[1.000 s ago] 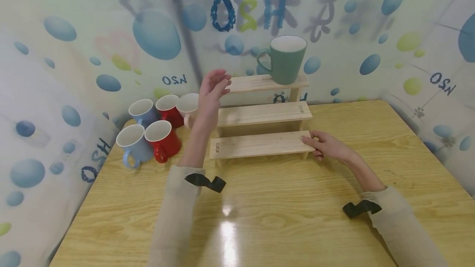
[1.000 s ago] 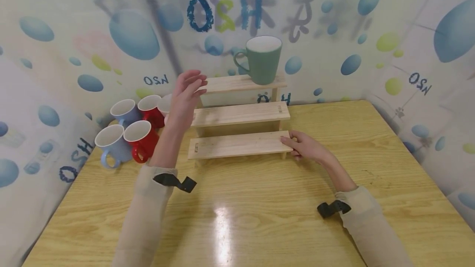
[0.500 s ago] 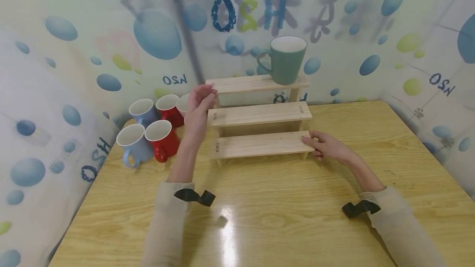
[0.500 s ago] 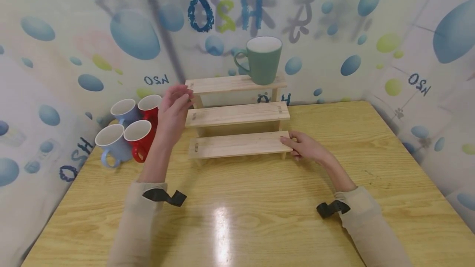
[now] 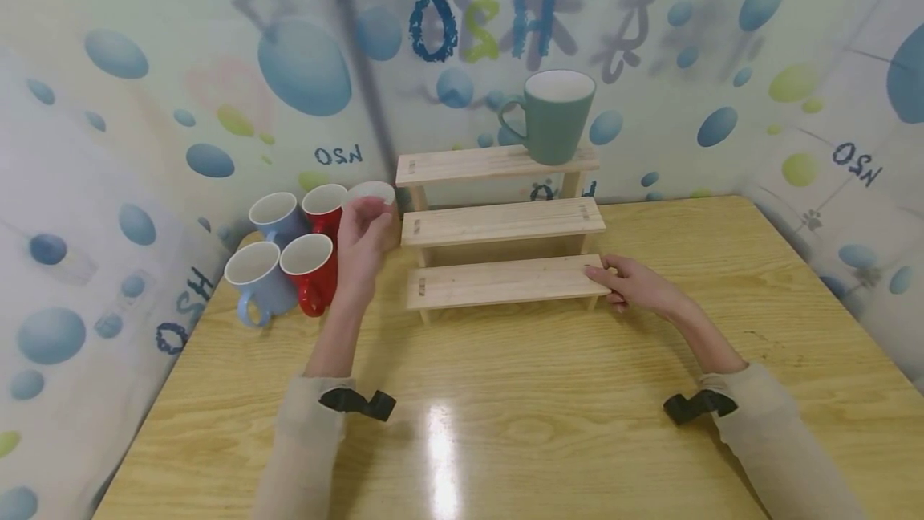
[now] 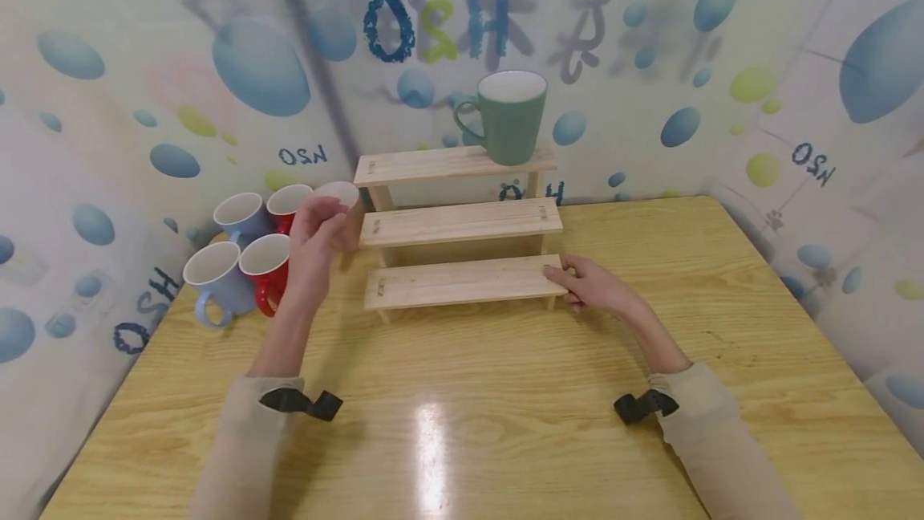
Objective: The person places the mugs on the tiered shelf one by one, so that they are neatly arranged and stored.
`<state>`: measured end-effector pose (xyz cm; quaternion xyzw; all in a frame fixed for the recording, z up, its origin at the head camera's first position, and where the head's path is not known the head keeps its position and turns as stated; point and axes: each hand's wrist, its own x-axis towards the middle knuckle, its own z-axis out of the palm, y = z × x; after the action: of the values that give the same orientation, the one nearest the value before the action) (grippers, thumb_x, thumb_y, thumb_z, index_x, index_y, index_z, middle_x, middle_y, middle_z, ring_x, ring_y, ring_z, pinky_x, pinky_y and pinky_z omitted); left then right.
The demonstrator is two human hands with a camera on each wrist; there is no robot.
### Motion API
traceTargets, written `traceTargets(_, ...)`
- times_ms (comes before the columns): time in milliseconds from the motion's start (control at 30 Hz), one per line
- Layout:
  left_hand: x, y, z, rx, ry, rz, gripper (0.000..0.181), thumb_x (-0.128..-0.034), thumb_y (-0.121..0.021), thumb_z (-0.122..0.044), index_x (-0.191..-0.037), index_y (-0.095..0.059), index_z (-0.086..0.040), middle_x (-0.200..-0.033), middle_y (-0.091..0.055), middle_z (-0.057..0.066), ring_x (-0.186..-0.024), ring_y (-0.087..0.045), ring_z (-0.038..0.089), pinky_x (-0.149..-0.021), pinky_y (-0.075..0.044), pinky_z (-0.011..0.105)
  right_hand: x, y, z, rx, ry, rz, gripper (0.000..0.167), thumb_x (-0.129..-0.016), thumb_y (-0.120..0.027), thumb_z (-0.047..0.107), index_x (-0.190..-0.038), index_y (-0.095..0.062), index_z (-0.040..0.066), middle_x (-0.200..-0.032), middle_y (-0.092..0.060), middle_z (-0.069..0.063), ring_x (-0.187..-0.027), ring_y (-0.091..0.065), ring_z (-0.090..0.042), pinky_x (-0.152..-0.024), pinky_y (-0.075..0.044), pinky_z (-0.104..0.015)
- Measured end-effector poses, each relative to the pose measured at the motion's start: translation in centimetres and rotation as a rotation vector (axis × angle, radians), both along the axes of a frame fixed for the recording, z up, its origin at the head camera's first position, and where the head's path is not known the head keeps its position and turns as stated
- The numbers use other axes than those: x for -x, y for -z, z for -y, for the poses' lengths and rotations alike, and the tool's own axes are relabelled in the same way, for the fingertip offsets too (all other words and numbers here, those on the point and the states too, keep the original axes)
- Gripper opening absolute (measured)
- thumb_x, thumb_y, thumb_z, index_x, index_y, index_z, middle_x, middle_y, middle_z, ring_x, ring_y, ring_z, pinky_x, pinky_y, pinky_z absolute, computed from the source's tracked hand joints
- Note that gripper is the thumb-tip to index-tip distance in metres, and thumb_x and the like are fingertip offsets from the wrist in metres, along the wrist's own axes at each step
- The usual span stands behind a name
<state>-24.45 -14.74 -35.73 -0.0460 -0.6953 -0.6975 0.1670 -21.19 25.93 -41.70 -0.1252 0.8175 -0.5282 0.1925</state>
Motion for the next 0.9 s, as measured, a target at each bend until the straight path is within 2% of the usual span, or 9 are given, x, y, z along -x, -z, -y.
traceTargets(167, -0.1, 1.3, 1.2, 0.058, -0.04, 0.034, 0.028, -0.1014, -0.056, -0.016, -0.128, -0.05, -0.009, -0.128, -0.054, 0.007, -0.119, -0.049, 0.017, -0.106, -0.039, 0.032, -0.1, 0.0, 0.0, 0.001, 0.006, 0.003, 0.037, -0.109, -0.044, 0.032, -0.089, -0.032, 0.003, -0.063, -0.031, -0.001, -0.055, -0.033, -0.014, -0.055, -0.035, -0.03)
traceTargets(500, 0.3, 3.1, 2.4, 0.121, -0.089, 0.081, 0.047, -0.1003, -0.053, -0.008, -0.143, -0.037, 0.0, -0.144, -0.04, 0.017, -0.13, -0.039, 0.028, -0.113, -0.032, 0.033, -0.2, -0.3, 0.1, 0.012, 0.009, 0.014, 0.036, -0.109, -0.044, 0.031, -0.09, -0.031, 0.003, -0.062, -0.03, -0.001, -0.055, -0.032, -0.014, -0.056, -0.035, -0.03)
traceTargets(733, 0.5, 3.2, 2.2, 0.148, -0.143, 0.064, 0.048, -0.098, -0.055, -0.001, -0.142, -0.037, 0.006, -0.14, -0.042, 0.022, -0.126, -0.041, 0.033, -0.112, -0.034, 0.039, -0.1, -0.1, 0.0, -0.001, 0.004, 0.004, 0.037, -0.109, -0.044, 0.032, -0.09, -0.031, 0.003, -0.063, -0.03, 0.0, -0.055, -0.032, -0.013, -0.055, -0.035, -0.031)
traceTargets(900, 0.7, 3.4, 2.1, 0.122, -0.152, 0.109, 0.046, -0.0981, -0.052, -0.001, -0.14, -0.037, 0.006, -0.137, -0.043, 0.022, -0.122, -0.042, 0.032, -0.11, -0.034, 0.037, 0.0, 0.0, 0.0, -0.003, -0.002, -0.001, 0.037, -0.109, -0.043, 0.033, -0.09, -0.032, 0.002, -0.063, -0.031, -0.001, -0.055, -0.033, -0.014, -0.055, -0.036, -0.031)
